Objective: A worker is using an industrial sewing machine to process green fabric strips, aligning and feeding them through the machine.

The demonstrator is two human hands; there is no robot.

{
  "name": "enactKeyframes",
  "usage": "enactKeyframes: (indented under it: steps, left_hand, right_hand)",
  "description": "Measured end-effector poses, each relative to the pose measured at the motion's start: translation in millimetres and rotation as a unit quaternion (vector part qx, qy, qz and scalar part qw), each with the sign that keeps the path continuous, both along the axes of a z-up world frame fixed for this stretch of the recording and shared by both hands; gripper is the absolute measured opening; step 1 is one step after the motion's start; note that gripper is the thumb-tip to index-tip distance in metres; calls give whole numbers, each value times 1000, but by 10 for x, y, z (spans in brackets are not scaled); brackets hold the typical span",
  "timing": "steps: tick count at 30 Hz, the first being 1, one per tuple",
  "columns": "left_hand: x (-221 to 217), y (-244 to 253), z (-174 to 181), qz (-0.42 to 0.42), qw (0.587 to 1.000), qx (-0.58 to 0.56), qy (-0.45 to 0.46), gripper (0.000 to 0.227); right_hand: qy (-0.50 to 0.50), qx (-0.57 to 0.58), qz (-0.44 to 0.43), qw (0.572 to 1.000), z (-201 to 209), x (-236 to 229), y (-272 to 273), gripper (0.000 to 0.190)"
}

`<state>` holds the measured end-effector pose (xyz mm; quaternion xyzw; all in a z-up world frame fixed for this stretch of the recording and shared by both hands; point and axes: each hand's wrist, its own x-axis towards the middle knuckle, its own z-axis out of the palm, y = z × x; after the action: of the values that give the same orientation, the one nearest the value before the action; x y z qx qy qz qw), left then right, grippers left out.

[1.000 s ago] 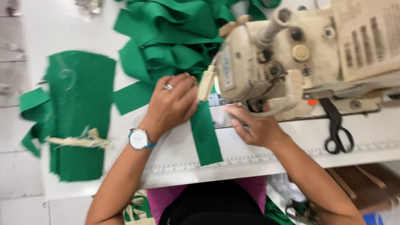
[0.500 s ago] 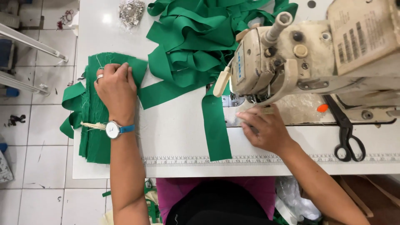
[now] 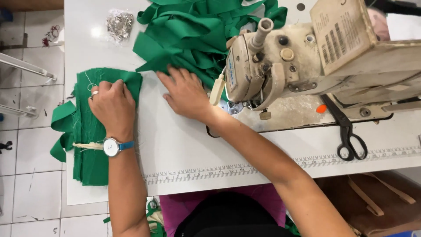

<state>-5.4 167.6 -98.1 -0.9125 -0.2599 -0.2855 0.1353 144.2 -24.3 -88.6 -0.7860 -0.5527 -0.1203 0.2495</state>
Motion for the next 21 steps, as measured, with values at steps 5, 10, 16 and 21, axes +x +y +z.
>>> enactKeyframes:
  steps: [5,10,16,21]
  left_hand:
    - [26,-39,193,-32,998,-2,-45,13]
    - [27,-36,217,-72,991,-19,-110,17]
    - [53,-163,394,-74,992,9,-103,16]
    - [36,-501,902,-144,970,-86,-178,17]
  right_hand:
    - [-100,140,64,983,170,-281,-256,6]
    - [-39,76,104,991,359,-414,-810,16]
    - [58,43,94,993,648,-512,-1421,13]
    - [292,15,90,952,944,-527,-1759,11]
